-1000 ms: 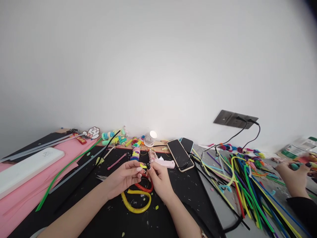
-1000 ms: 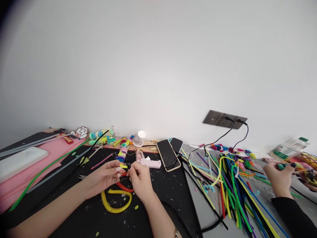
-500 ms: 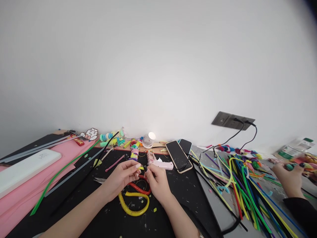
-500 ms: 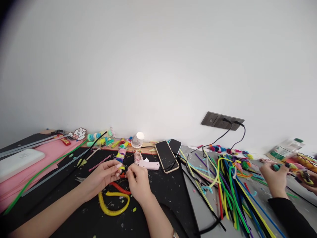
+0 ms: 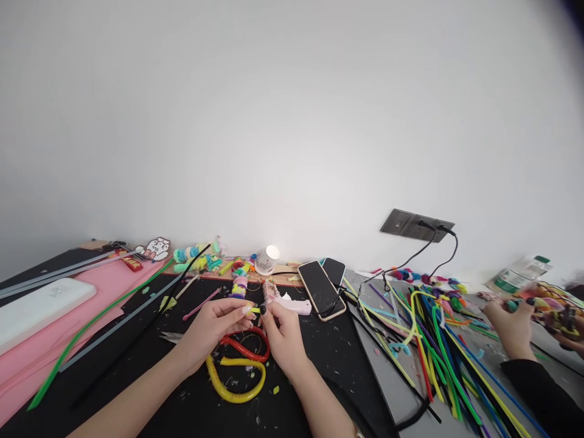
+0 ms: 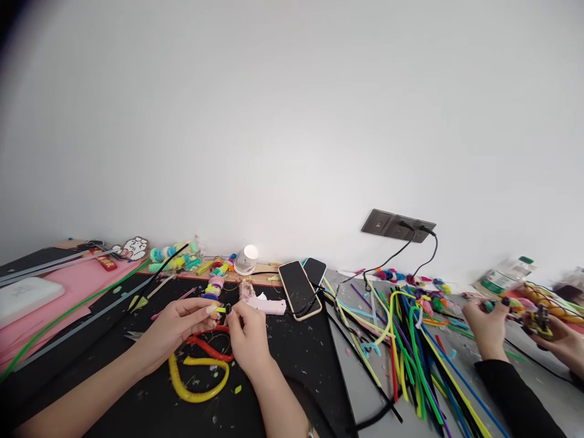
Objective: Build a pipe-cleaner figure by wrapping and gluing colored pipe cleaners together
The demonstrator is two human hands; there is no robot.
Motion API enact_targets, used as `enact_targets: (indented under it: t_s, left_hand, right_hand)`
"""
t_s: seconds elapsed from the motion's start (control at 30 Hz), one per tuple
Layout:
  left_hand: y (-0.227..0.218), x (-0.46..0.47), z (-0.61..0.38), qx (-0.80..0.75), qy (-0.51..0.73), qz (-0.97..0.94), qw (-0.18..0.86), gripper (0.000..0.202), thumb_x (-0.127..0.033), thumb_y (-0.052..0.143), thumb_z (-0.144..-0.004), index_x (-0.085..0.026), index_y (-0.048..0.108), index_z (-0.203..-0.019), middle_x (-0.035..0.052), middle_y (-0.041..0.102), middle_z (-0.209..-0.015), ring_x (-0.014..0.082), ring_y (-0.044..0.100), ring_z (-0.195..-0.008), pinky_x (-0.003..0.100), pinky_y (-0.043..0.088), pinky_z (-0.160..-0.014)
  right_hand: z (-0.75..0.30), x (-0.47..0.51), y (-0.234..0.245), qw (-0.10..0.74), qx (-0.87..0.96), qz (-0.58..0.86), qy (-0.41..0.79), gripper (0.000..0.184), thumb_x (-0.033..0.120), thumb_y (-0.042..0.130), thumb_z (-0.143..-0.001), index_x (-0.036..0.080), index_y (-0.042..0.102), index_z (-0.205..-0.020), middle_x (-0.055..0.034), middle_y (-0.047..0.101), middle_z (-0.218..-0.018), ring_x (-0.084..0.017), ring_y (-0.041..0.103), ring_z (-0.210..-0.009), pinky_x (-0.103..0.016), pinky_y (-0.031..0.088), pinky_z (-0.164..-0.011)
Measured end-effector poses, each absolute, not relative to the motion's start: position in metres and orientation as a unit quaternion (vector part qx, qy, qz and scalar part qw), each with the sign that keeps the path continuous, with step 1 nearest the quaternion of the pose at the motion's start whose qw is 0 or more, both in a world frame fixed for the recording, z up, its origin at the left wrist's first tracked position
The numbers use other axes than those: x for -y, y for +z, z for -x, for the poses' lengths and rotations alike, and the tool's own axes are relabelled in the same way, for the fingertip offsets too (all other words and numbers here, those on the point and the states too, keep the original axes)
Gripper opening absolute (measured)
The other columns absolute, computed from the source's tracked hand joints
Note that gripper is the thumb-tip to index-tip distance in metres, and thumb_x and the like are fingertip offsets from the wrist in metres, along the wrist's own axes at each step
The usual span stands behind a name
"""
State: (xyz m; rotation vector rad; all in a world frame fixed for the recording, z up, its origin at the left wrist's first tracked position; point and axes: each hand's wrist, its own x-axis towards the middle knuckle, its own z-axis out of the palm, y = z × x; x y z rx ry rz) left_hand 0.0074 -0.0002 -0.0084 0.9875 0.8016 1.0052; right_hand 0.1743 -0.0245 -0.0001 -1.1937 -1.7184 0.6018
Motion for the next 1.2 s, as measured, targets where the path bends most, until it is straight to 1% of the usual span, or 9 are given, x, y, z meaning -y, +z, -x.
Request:
enact_targets:
  t_s: [0.07,0.2,0.37,0.53,0.7,0.87,1.07,1.2]
  left_hand:
    - [-0.009,-0.001,-0.007,-0.363,0.45,-0.437,0.689,0.024,-0.032,0.073,-0.073,-0.018,0.073,-0.093,0.0036,0.073,-0.08,0.0142,0.066,-0.072,0.03,0.055,-0.078]
    - [-0.008,-0.002,-0.008,-0.374,0.455,-0.443,0.676,0.027,-0.032,0.073,-0.073,-0.017,0.072,-0.096,0.0047,0.074,-0.081,0.0165,0.067,-0.075,0.032,0.056,-0.08]
    - [-0.004,0.0,-0.007,-0.382,0.446,-0.47,0.659,0.025,-0.033,0.073,-0.072,-0.017,0.072,-0.092,0.0055,0.075,-0.081,0.0182,0.068,-0.076,0.033,0.056,-0.08]
    - [-0.002,0.001,-0.007,-0.384,0.444,-0.478,0.653,0.024,-0.033,0.073,-0.072,-0.017,0.072,-0.091,0.0042,0.074,-0.079,0.017,0.068,-0.075,0.031,0.055,-0.08]
    - [-0.002,0.001,-0.009,-0.378,0.445,-0.455,0.672,0.026,-0.032,0.074,-0.073,-0.017,0.072,-0.094,0.0047,0.075,-0.085,0.0161,0.069,-0.078,0.03,0.055,-0.082]
    - [0.001,0.002,-0.01,-0.373,0.45,-0.438,0.682,0.027,-0.032,0.075,-0.071,-0.017,0.072,-0.094,0.0048,0.075,-0.083,0.0156,0.069,-0.076,0.03,0.056,-0.081]
    - [0.005,0.005,-0.01,-0.368,0.461,-0.431,0.683,0.029,-0.032,0.076,-0.07,-0.015,0.071,-0.093,0.0051,0.074,-0.08,0.0176,0.069,-0.074,0.035,0.056,-0.081]
    - [0.003,0.003,-0.009,-0.372,0.468,-0.44,0.671,0.024,-0.031,0.075,-0.071,-0.016,0.071,-0.09,0.004,0.073,-0.078,0.0164,0.067,-0.073,0.033,0.055,-0.08]
  right_hand:
    - [-0.175,0.024,0.0,0.463,0.705,0.482,0.238,0.032,0.027,0.042,-0.091,0.019,0.046,-0.06,0.0026,0.045,-0.055,-0.012,0.041,-0.055,-0.024,0.028,-0.053]
    - [-0.175,0.024,0.001,0.464,0.709,0.478,0.231,0.032,0.026,0.042,-0.091,0.019,0.046,-0.06,0.0027,0.046,-0.055,-0.012,0.042,-0.054,-0.024,0.028,-0.053]
    - [-0.175,0.024,0.0,0.475,0.69,0.489,0.242,0.031,0.027,0.043,-0.091,0.019,0.049,-0.062,0.002,0.048,-0.055,-0.013,0.044,-0.055,-0.024,0.03,-0.054]
    - [-0.175,0.021,-0.003,0.501,0.659,0.487,0.279,0.032,0.032,0.042,-0.092,0.02,0.048,-0.063,0.0019,0.048,-0.055,-0.013,0.044,-0.054,-0.024,0.032,-0.054]
    - [-0.176,0.021,-0.005,0.515,0.648,0.483,0.286,0.033,0.035,0.041,-0.094,0.019,0.05,-0.066,0.0017,0.048,-0.058,-0.013,0.043,-0.055,-0.024,0.033,-0.056]
    - [-0.175,0.021,-0.005,0.514,0.655,0.475,0.286,0.034,0.036,0.039,-0.095,0.019,0.05,-0.068,0.0014,0.048,-0.06,-0.013,0.044,-0.057,-0.024,0.034,-0.056]
    - [-0.176,0.021,-0.002,0.5,0.67,0.478,0.269,0.034,0.035,0.039,-0.094,0.02,0.046,-0.065,0.0008,0.049,-0.061,-0.014,0.045,-0.058,-0.025,0.034,-0.057]
    - [-0.175,0.021,-0.002,0.487,0.681,0.477,0.266,0.031,0.031,0.04,-0.094,0.02,0.047,-0.066,0.0011,0.049,-0.062,-0.014,0.045,-0.059,-0.025,0.033,-0.058]
